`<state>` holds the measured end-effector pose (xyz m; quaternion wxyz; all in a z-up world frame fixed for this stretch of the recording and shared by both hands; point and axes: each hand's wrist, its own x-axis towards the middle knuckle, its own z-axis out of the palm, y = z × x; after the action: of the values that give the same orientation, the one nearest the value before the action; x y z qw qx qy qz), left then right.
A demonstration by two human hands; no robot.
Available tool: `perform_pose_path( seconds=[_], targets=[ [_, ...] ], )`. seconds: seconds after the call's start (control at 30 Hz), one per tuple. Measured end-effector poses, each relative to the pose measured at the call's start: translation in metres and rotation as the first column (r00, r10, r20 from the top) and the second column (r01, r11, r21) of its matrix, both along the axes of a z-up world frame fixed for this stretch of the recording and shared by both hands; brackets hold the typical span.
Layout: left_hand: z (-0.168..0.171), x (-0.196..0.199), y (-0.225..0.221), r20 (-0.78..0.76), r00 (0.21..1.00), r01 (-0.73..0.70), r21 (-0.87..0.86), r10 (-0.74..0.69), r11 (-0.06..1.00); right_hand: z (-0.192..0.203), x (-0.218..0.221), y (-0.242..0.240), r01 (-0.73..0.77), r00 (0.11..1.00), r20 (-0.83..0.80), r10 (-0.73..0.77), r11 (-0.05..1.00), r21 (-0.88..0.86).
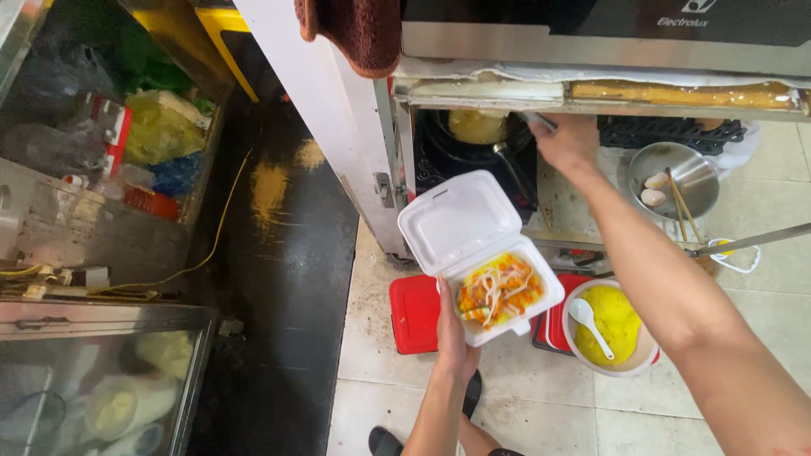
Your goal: Preparing a food order in a styrofoam container by adding mashed ingredients, slicing cucumbers, adding sauce, and topping it with a fried egg.
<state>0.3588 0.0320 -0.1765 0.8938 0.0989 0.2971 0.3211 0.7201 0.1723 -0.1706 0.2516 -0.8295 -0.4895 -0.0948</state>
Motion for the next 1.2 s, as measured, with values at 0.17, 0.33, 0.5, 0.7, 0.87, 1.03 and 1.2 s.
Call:
perform_pose_path(
  seconds=[0.17,0.33,0.5,0.7,0.87,1.03,1.2],
  targets=[
    [0.001,0.020,0.007,0.011,1.000,0.007,0.005,-0.007,1.000,0.029,-0.002,-0.006,0.008,0.974,-0.224,-0.010,1.000,-0.010],
    [-0.001,0.039,0.006,0.101,0.995,-0.008,0.034,0.005,0.999,0.028,0.003,-0.009,0.021,0.854,-0.521,0.005,0.999,0.044],
    [-0.015,0.058,0.004,0.122,0.992,-0.041,0.066,0.032,0.997,0.032,0.003,-0.011,0.096,0.815,-0.572,-0.094,0.995,-0.027],
    [-0.028,0.083,0.008,0.133,0.988,-0.091,0.063,0.082,0.994,0.022,0.002,-0.006,0.106,0.799,-0.593,-0.094,0.994,-0.014],
    [-0.031,0.105,0.009,0.167,0.982,-0.098,0.041,0.090,0.994,0.029,-0.007,-0.011,0.130,0.794,-0.596,-0.122,0.991,-0.030],
    [-0.051,0.128,0.018,0.222,0.960,-0.174,-0.009,0.172,0.985,0.066,-0.025,-0.033,0.136,0.741,-0.665,-0.092,0.991,0.014],
    [-0.035,0.155,0.028,0.240,0.940,-0.247,-0.017,0.244,0.969,0.101,-0.064,-0.098,0.151,0.605,-0.796,0.009,0.980,0.126]
  ],
)
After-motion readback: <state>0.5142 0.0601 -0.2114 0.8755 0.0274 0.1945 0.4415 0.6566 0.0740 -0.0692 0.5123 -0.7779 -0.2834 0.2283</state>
